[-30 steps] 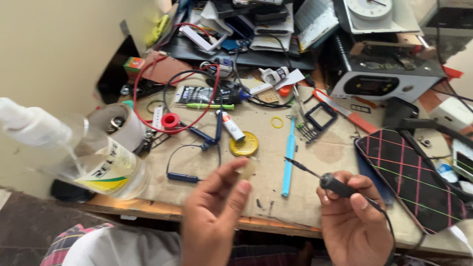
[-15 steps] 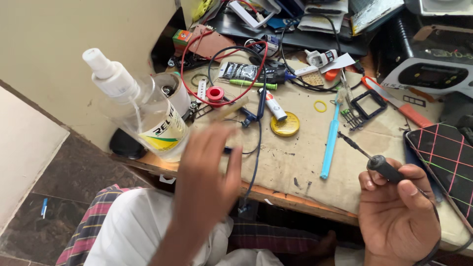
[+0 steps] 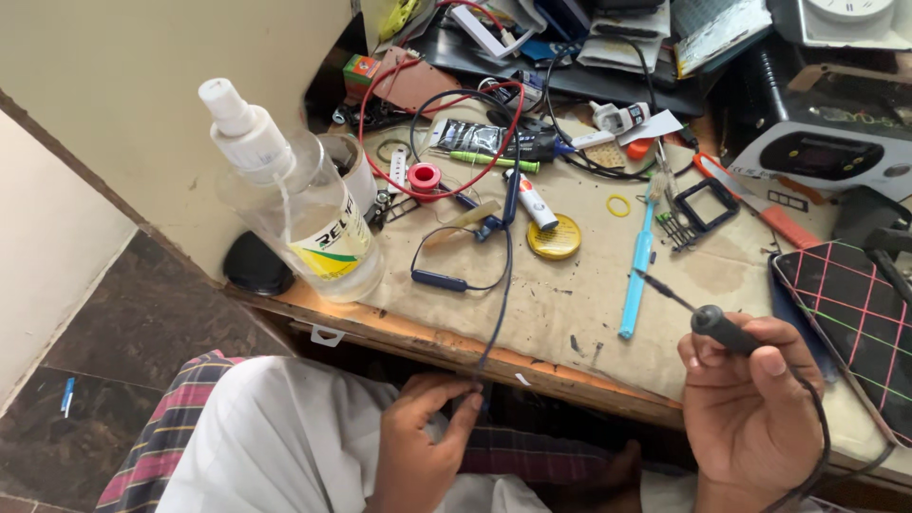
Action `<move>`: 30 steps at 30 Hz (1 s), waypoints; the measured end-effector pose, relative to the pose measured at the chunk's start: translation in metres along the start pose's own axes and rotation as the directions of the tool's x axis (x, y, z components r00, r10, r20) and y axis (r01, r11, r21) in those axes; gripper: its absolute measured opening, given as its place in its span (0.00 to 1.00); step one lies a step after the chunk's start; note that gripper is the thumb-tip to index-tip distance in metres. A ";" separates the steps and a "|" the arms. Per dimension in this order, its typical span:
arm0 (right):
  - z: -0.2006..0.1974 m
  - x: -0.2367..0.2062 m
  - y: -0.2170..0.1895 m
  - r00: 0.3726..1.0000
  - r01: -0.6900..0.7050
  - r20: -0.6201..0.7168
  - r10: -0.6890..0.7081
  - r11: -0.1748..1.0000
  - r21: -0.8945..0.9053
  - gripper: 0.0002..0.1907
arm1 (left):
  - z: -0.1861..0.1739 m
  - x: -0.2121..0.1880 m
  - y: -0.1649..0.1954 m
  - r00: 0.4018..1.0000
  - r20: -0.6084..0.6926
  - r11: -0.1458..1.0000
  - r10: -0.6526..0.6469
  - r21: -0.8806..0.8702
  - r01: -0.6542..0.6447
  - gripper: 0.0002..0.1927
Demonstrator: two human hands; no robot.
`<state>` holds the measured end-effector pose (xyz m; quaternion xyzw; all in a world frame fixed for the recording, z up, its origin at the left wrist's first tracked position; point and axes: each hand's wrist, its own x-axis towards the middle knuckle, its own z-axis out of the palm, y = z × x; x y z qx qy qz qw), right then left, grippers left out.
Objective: The person repairs a thin wire at a cluttered workbench. They hold the wire against the mat, use a lighter on its end, apply solder with a soldering iron, twist the wire strands, and finish by working on the wire with a blue plastic spudger.
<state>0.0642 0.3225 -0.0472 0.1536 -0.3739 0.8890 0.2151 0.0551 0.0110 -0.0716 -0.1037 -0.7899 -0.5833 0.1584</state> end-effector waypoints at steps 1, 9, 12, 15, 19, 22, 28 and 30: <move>0.001 -0.001 0.000 1.000 -0.005 0.013 0.005 1.000 -0.009 0.07 | -0.003 -0.003 -0.002 0.999 0.002 0.998 -0.053 -0.025 0.053 0.08; 0.028 -0.006 0.004 0.980 -0.038 0.182 0.075 0.979 -0.198 0.08 | -0.040 -0.025 -0.008 0.803 0.326 0.715 -0.498 -0.369 0.593 0.14; 0.039 -0.009 0.006 0.971 -0.095 0.190 0.147 0.961 -0.258 0.08 | -0.048 -0.028 0.000 0.786 0.287 0.711 -0.547 -0.336 0.617 0.17; 0.046 -0.011 0.009 0.953 -0.107 0.235 0.189 0.941 -0.322 0.08 | -0.052 -0.026 0.007 0.793 0.271 0.690 -0.545 -0.391 0.609 0.17; 0.050 -0.010 0.011 0.937 -0.120 0.257 0.235 0.910 -0.397 0.08 | -0.056 -0.022 0.019 0.713 0.250 0.621 -0.655 -0.360 0.696 0.18; 0.051 -0.010 0.012 0.938 -0.112 0.253 0.237 0.897 -0.428 0.07 | -0.057 -0.020 0.031 0.754 0.119 0.702 -0.646 -0.294 0.649 0.16; 0.053 -0.011 0.018 0.956 -0.112 0.197 0.216 0.892 -0.438 0.08 | -0.061 -0.016 0.052 0.903 -0.062 0.902 -0.426 -0.112 0.418 0.15; 0.054 -0.011 0.020 0.964 -0.096 0.182 0.194 0.891 -0.444 0.07 | -0.062 -0.016 0.057 0.920 -0.109 0.926 -0.377 -0.028 0.376 0.14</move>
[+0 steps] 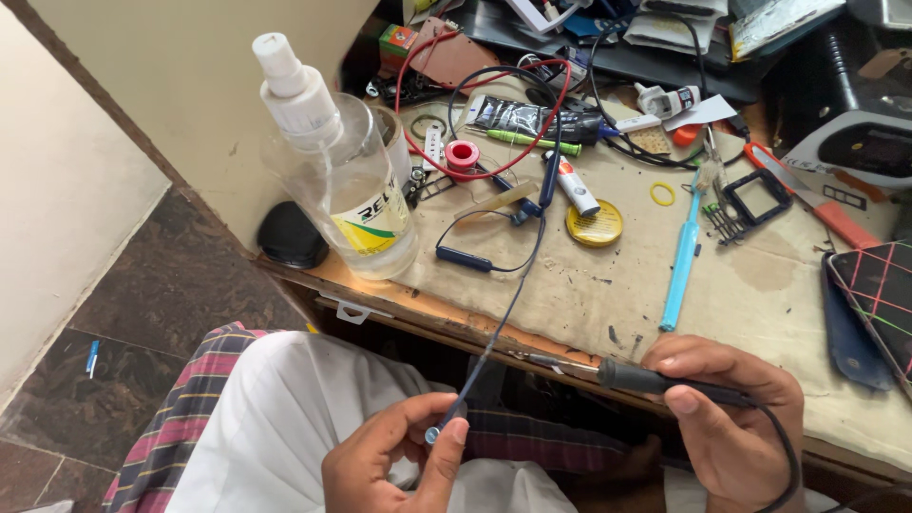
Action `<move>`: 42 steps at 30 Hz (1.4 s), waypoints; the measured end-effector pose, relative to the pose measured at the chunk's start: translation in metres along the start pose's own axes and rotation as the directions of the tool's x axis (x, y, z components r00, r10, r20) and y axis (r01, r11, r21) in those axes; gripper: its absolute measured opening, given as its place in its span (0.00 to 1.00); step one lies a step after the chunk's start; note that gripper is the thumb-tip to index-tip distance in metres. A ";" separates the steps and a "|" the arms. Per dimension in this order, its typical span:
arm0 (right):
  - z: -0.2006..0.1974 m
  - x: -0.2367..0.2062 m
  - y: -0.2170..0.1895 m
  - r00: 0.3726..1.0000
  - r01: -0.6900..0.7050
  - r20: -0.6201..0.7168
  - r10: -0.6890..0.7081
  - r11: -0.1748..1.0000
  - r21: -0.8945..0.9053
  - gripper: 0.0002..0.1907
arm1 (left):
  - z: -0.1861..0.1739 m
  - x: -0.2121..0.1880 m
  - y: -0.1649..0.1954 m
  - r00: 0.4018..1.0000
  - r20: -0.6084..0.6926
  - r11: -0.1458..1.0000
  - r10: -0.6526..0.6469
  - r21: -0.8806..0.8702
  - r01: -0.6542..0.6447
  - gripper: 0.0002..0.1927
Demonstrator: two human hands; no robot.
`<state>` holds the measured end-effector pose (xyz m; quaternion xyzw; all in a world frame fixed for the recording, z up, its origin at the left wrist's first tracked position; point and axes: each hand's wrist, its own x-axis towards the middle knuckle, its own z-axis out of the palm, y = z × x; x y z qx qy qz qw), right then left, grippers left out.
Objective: The person repairs a thin wire at a cluttered workbench. They hold the wire against the mat, use a lighter on its end, apply solder with a soldering iron, twist the wire strands, and finish by working on the wire with a blue plastic spudger.
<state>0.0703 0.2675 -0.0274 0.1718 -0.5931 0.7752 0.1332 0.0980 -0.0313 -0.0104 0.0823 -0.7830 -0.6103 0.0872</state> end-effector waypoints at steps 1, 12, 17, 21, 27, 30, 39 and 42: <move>0.001 0.000 0.000 1.000 0.001 -0.002 -0.001 1.000 -0.004 0.07 | 0.000 -0.001 0.002 0.999 -0.021 0.999 0.028 0.040 -0.027 0.13; 0.003 -0.001 0.001 0.998 -0.054 -0.025 0.052 0.994 -0.099 0.07 | 0.003 0.001 0.004 0.785 -0.116 0.772 0.608 0.318 -0.551 0.13; 0.003 0.000 0.003 0.999 -0.048 -0.001 0.048 0.998 -0.029 0.08 | 0.002 -0.002 0.001 0.706 -0.052 0.611 0.706 0.548 -0.571 0.12; 0.004 -0.001 0.005 0.999 -0.051 0.005 0.051 0.999 0.014 0.07 | 0.001 -0.005 -0.002 0.708 -0.012 0.570 0.706 0.603 -0.558 0.11; 0.005 0.000 0.007 0.997 -0.070 -0.010 0.070 0.998 -0.001 0.07 | 0.001 -0.001 -0.008 0.631 -0.002 0.506 0.776 0.599 -0.620 0.10; 0.006 0.000 0.007 0.996 -0.082 -0.040 0.081 0.996 -0.022 0.07 | 0.001 -0.001 -0.009 0.619 -0.004 0.501 0.785 0.593 -0.631 0.09; 0.009 0.002 0.008 0.999 -0.043 0.009 0.043 0.999 -0.018 0.07 | -0.001 -0.001 -0.005 0.630 0.007 0.507 0.776 0.589 -0.630 0.10; 0.009 0.002 0.008 0.999 -0.037 0.002 0.037 0.998 -0.041 0.08 | 0.000 -0.002 -0.004 0.639 0.006 0.516 0.769 0.584 -0.626 0.10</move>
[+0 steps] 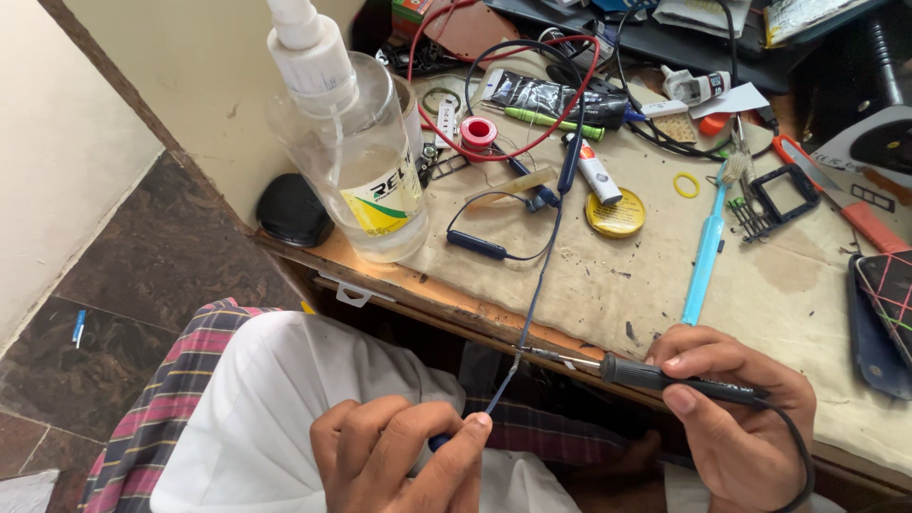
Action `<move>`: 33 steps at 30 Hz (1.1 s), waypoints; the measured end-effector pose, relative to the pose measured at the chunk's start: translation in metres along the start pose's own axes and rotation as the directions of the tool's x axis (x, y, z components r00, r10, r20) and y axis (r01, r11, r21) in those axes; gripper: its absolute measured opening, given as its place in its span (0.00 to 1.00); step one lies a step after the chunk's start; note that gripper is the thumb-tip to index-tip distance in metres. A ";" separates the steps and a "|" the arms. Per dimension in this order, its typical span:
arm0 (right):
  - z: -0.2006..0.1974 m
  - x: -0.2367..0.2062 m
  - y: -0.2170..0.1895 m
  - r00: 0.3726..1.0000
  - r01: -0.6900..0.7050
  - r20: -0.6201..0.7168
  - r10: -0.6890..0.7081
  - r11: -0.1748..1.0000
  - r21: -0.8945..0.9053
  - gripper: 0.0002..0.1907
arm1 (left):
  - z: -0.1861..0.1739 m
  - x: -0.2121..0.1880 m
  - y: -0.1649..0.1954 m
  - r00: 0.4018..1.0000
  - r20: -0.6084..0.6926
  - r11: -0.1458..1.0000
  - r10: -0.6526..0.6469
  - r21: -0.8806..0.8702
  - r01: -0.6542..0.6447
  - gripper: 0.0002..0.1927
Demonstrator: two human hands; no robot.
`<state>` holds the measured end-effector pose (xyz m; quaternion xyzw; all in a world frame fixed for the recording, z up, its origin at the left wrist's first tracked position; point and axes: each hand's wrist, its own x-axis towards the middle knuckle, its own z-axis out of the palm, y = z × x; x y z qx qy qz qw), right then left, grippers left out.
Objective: The person repairs a thin wire at a cluttered workbench. They hold the wire against the mat, use a lighter on its end, apply solder with a soldering iron, twist the wire strands, and finish by working on the wire with a blue plastic spudger.
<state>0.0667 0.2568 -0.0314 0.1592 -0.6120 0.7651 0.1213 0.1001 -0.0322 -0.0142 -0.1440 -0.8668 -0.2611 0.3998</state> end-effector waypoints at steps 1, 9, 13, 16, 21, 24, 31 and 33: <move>0.000 0.000 0.000 1.000 -0.003 -0.004 0.003 1.000 -0.006 0.08 | 0.000 0.000 0.000 1.000 0.002 1.000 -0.003 -0.002 0.003 0.10; -0.003 0.000 0.000 1.000 -0.011 0.016 0.010 1.000 0.006 0.07 | 0.000 -0.001 0.001 0.999 0.026 1.000 -0.025 0.004 0.025 0.09; -0.006 -0.001 0.000 0.999 -0.029 0.032 0.030 0.999 -0.040 0.07 | 0.002 -0.002 0.001 1.000 0.001 1.000 -0.018 0.006 0.018 0.09; -0.008 -0.002 0.000 0.998 -0.017 0.053 0.020 0.998 -0.056 0.07 | 0.003 -0.002 0.002 1.000 0.003 1.000 -0.026 0.009 0.026 0.09; -0.010 -0.004 0.003 0.998 -0.005 0.056 0.004 1.000 0.006 0.06 | 0.001 0.001 0.001 1.000 0.010 1.000 -0.029 0.002 0.029 0.10; -0.009 -0.004 0.003 1.000 -0.015 0.011 0.014 0.998 0.056 0.07 | 0.000 0.002 -0.003 0.997 0.019 0.991 -0.070 -0.112 0.072 0.11; 0.002 -0.006 0.002 0.997 -0.008 -0.081 0.009 1.000 0.017 0.07 | 0.006 -0.013 -0.020 0.662 0.442 0.494 -0.606 -0.443 0.748 0.02; 0.012 -0.011 0.006 0.993 0.042 -0.110 -0.045 0.999 -0.031 0.08 | 0.010 -0.022 -0.028 0.505 0.589 0.186 -0.631 -0.517 0.836 0.03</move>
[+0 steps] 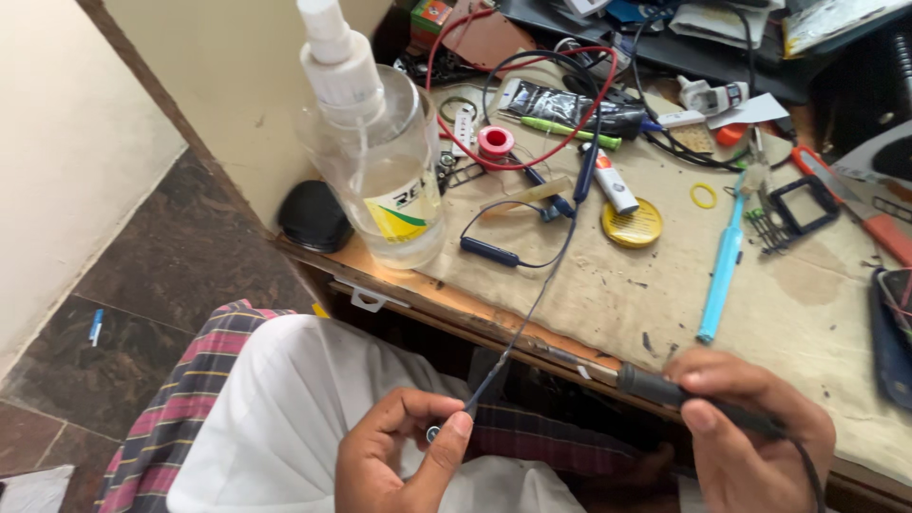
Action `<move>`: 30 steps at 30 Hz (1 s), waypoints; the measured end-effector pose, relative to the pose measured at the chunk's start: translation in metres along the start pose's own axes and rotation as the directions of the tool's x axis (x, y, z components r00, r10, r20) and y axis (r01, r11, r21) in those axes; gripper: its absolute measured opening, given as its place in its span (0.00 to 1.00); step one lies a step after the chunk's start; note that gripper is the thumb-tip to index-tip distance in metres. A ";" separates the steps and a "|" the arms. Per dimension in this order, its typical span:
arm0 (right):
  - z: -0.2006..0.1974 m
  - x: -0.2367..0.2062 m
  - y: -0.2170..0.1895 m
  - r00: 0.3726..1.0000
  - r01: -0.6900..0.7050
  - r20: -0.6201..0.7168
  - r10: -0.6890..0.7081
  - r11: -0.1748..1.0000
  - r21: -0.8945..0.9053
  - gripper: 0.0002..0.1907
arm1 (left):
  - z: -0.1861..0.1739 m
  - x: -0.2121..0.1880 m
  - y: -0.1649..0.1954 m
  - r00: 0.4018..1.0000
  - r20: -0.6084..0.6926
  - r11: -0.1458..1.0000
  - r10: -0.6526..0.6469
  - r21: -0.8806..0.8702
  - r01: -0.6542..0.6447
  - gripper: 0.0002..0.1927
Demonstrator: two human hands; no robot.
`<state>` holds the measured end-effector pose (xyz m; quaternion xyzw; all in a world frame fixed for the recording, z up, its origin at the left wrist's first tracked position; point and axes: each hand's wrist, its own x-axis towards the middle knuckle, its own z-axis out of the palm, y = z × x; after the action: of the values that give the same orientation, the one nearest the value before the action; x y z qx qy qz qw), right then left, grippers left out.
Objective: The person repairs a thin wire at a cluttered workbench. They hold the wire against the mat, use a lighter on its end, apply solder with a soldering iron, twist the wire strands, and finish by working on the wire with a blue plastic spudger.
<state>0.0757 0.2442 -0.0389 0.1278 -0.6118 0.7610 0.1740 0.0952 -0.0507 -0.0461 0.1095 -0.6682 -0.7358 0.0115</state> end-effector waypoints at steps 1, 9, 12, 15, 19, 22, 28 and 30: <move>0.005 -0.003 0.003 0.999 0.045 -0.013 -0.045 0.999 -0.018 0.08 | -0.003 0.002 -0.006 0.994 0.040 0.986 -0.103 -0.128 0.108 0.04; 0.026 -0.024 0.007 0.997 0.078 0.051 -0.063 0.914 -0.397 0.09 | -0.017 0.006 -0.034 0.950 0.187 0.911 -0.249 -0.287 0.295 0.08; 0.030 -0.020 0.005 0.992 0.115 0.098 -0.085 0.922 -0.371 0.09 | -0.018 0.007 -0.033 0.954 0.193 0.917 -0.228 -0.288 0.277 0.08; 0.035 -0.017 0.003 0.983 0.161 0.143 -0.115 0.915 -0.370 0.09 | -0.020 0.006 -0.030 0.958 0.194 0.920 -0.210 -0.291 0.261 0.08; 0.040 -0.018 0.002 0.993 0.121 0.058 -0.106 0.886 -0.448 0.09 | -0.021 0.004 -0.027 0.955 0.189 0.917 -0.228 -0.289 0.276 0.08; 0.040 -0.017 0.000 0.990 0.130 0.102 -0.097 0.904 -0.407 0.09 | -0.020 0.005 -0.025 0.955 0.195 0.920 -0.224 -0.281 0.273 0.08; 0.038 -0.016 0.000 0.991 0.109 0.120 -0.061 0.890 -0.442 0.10 | -0.018 0.006 -0.019 0.946 0.192 0.902 -0.260 -0.302 0.309 0.08; 0.038 -0.016 0.000 0.995 0.093 0.082 -0.062 0.881 -0.464 0.10 | -0.018 0.006 -0.018 0.938 0.179 0.892 -0.298 -0.299 0.340 0.08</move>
<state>0.0900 0.2052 -0.0371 0.1311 -0.7766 0.5793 0.2101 0.0949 -0.0674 -0.0658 0.1669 -0.5100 -0.8330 -0.1344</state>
